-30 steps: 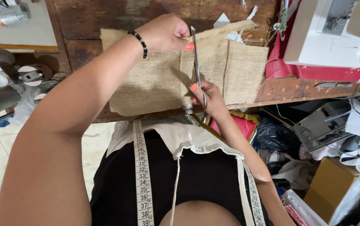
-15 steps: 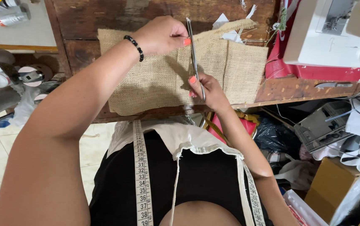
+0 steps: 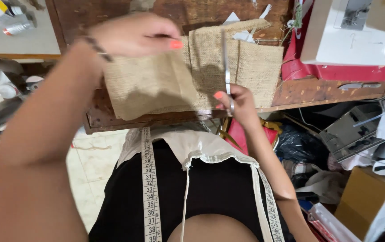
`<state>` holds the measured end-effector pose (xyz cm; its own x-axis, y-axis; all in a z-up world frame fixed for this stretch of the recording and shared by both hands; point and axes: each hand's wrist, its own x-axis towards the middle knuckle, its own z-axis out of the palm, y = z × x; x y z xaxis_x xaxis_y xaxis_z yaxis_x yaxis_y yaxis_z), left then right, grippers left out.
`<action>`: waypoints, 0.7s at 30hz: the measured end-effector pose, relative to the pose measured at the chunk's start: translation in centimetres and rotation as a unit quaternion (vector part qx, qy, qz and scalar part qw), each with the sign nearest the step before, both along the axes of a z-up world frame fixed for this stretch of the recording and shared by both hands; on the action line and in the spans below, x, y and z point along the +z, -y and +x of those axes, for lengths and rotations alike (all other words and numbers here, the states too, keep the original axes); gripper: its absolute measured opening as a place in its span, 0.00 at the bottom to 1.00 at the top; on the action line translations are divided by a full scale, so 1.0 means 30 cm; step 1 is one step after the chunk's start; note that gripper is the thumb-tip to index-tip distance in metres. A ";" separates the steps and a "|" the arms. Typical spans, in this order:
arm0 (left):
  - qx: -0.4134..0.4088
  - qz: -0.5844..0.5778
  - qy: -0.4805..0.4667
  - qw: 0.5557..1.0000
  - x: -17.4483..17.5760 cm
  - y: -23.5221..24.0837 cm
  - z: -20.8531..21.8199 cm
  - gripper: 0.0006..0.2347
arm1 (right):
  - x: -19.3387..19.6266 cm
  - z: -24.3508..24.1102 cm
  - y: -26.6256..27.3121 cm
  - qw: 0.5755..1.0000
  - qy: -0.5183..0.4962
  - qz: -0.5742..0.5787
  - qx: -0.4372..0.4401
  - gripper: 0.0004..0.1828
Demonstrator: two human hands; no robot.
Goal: Measuring and cutting a piece of burlap fabric on a workbench using scissors and a tape measure.
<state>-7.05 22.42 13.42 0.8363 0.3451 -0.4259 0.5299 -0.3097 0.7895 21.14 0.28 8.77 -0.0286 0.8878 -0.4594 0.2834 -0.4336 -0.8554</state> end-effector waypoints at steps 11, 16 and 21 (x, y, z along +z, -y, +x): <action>0.084 -0.062 0.002 0.995 0.129 0.066 -0.337 0.14 | -0.010 -0.014 -0.148 0.958 0.279 0.066 0.004 0.34; 0.065 0.112 0.104 0.986 -0.007 0.092 -0.138 0.14 | -0.123 -0.086 -0.286 0.951 0.306 0.037 0.008 0.19; 0.063 0.224 -0.007 0.973 -0.267 0.138 0.040 0.13 | -0.072 -0.078 -0.308 0.967 0.246 0.063 0.023 0.09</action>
<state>-5.84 18.29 5.40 0.7703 0.5980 -0.2213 0.5962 -0.5524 0.5825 18.80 9.51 6.62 0.1257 0.9404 -0.3160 0.6860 -0.3125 -0.6571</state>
